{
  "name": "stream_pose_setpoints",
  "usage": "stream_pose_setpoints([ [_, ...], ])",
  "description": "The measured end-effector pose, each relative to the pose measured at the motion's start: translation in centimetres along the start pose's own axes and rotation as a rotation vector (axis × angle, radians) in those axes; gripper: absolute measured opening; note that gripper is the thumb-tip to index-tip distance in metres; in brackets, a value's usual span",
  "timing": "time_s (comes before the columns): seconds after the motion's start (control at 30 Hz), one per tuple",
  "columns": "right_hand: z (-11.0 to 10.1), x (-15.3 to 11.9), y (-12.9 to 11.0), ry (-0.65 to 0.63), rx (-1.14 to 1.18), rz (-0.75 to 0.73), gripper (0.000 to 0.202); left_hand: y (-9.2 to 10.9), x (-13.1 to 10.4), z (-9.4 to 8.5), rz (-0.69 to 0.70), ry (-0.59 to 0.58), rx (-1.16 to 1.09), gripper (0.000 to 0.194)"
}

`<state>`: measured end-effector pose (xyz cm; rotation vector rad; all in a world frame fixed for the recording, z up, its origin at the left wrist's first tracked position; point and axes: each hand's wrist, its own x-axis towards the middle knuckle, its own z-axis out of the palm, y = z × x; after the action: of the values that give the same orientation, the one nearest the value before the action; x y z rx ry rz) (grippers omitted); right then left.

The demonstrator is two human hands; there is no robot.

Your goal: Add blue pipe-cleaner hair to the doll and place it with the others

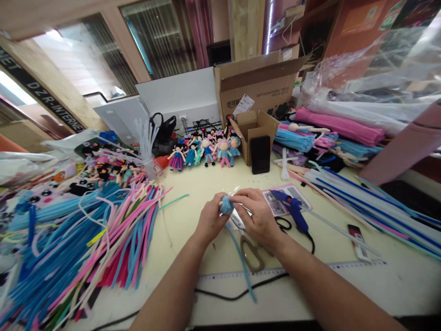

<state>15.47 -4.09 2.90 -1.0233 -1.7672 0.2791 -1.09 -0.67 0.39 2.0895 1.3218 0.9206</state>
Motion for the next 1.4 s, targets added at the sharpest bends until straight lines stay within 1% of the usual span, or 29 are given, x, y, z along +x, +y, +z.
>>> stream_pose_setpoints([
  [0.13,0.2,-0.1,-0.1,-0.038,-0.004,0.002,0.024,0.3,0.0,-0.2,0.001,-0.028,0.055,0.034],
  [0.3,0.4,-0.1,0.1,-0.063,-0.006,0.033,0.019,0.7,0.0,-0.2,0.036,-0.031,0.151,0.033],
  [0.37,0.3,0.0,0.3,-0.062,0.025,0.045,0.019,0.7,0.0,-0.2,0.025,-0.029,0.143,0.033],
  [0.47,0.1,0.1,0.5,-0.022,0.102,0.072,0.022,0.8,0.0,-0.1,-0.018,-0.013,0.065,0.031],
  [0.57,-0.1,0.1,0.6,0.001,0.141,0.076,0.02,0.8,-0.1,-0.2,-0.048,-0.005,0.013,0.031],
  [0.73,0.1,0.0,0.5,-0.022,0.092,0.035,0.024,0.7,-0.1,-0.3,-0.04,-0.042,0.025,0.033],
  [0.8,0.3,0.0,0.5,-0.02,0.076,0.029,0.022,0.6,-0.2,-0.2,-0.032,-0.047,0.043,0.034],
  [0.93,0.5,-0.1,0.7,-0.021,0.063,0.028,0.02,0.5,-0.2,-0.2,-0.014,-0.038,0.077,0.035],
  [1.07,0.4,0.0,0.7,-0.046,0.072,0.048,0.019,0.5,-0.2,-0.1,-0.015,-0.038,0.052,0.034],
  [1.17,0.0,0.2,0.6,-0.039,0.167,0.075,0.021,0.6,-0.2,-0.1,-0.055,-0.008,-0.074,0.035],
  [1.23,-0.4,0.3,0.5,0.008,0.232,0.103,0.024,0.8,-0.1,-0.2,-0.086,0.003,-0.259,0.04],
  [1.33,-0.8,0.5,0.6,0.083,0.248,0.131,0.027,1.3,0.1,-0.5,-0.126,-0.046,-0.542,0.046],
  [1.4,-0.8,0.6,0.8,0.093,0.239,0.121,0.027,1.5,0.1,-0.6,-0.151,-0.08,-0.634,0.047],
])
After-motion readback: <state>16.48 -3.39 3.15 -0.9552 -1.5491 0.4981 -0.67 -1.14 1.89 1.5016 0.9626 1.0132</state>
